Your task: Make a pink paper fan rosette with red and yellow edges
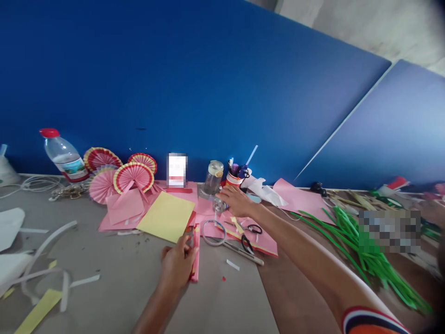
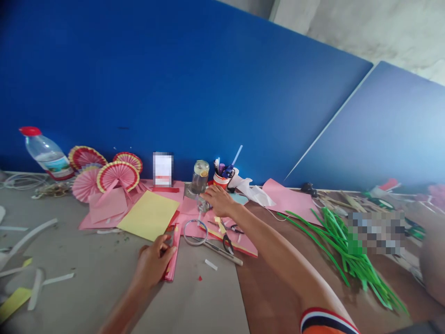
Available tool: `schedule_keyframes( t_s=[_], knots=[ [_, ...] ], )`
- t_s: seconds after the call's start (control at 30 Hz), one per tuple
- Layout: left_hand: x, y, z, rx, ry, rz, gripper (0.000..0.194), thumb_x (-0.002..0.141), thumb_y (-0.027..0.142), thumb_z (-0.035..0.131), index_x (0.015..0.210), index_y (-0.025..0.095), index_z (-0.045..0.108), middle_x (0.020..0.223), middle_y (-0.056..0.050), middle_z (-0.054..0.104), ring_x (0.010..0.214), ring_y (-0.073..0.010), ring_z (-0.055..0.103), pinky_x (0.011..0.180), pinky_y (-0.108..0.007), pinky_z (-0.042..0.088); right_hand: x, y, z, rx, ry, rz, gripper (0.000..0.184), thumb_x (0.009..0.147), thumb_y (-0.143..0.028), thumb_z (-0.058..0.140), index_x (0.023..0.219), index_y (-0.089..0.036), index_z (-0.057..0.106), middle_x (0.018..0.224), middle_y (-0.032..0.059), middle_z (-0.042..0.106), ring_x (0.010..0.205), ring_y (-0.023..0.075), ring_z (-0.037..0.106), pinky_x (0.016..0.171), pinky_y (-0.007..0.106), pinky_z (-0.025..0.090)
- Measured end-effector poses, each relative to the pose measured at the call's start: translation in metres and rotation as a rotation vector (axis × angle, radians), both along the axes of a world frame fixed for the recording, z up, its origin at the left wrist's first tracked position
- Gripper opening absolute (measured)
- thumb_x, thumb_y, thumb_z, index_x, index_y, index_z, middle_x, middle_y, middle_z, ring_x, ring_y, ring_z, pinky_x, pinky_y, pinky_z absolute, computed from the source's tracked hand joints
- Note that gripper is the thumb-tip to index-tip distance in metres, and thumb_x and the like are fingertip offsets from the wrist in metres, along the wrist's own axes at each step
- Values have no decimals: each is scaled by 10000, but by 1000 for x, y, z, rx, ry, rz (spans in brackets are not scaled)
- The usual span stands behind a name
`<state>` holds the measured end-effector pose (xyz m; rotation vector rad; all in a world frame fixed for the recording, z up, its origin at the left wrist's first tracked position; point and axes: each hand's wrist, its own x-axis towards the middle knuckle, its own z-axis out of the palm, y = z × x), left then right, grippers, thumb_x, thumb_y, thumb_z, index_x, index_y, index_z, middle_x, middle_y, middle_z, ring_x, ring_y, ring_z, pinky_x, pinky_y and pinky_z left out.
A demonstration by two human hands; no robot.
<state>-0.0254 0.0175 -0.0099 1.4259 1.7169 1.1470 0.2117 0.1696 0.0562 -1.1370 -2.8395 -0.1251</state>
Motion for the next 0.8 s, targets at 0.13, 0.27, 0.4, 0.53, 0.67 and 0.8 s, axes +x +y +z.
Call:
schedule_keyframes(
  t_s=[0.13,0.27,0.4,0.53,0.67,0.8],
  knots=[
    [0,-1,-4,29,87,1,206,667,326,672,861,256,670,547,21,631,591,-209,606,790,-323,336,3,-8,26,67,129,-75,647,692,-221,631,1306,-125,449,1219,158,509,1180,292,414,1030,438,314],
    [1,-2,-3,45,127,-6,181,710,331,645,873,254,664,554,17,638,569,-206,597,804,-332,337,1,-24,51,170,400,-139,667,676,-245,641,1289,-139,400,1204,158,458,1151,275,448,984,409,388],
    [0,-2,2,62,164,-2,162,728,318,616,871,254,657,572,8,653,592,-214,612,800,-334,346,-4,-35,73,256,594,-195,665,671,-301,680,1269,-202,406,1207,127,446,1160,287,452,958,439,416],
    [0,-2,6,30,216,-36,193,761,358,562,901,246,632,589,14,654,606,-209,629,795,-339,364,-6,-32,86,205,619,-327,722,652,-427,725,1276,-210,434,1185,115,436,1115,293,485,939,466,436],
    [0,-3,8,-50,275,-110,246,833,354,456,991,231,599,598,33,640,598,-185,620,848,-374,368,-4,-20,92,99,619,-415,684,652,-492,713,1223,-178,508,1140,121,466,1137,300,477,966,459,421],
    [-3,-1,6,34,274,-52,267,831,312,456,1037,221,601,727,3,665,692,-191,626,850,-399,397,-3,-16,98,80,639,-411,633,648,-432,716,1191,-160,536,1141,131,521,1168,300,464,989,447,395]
  ],
)
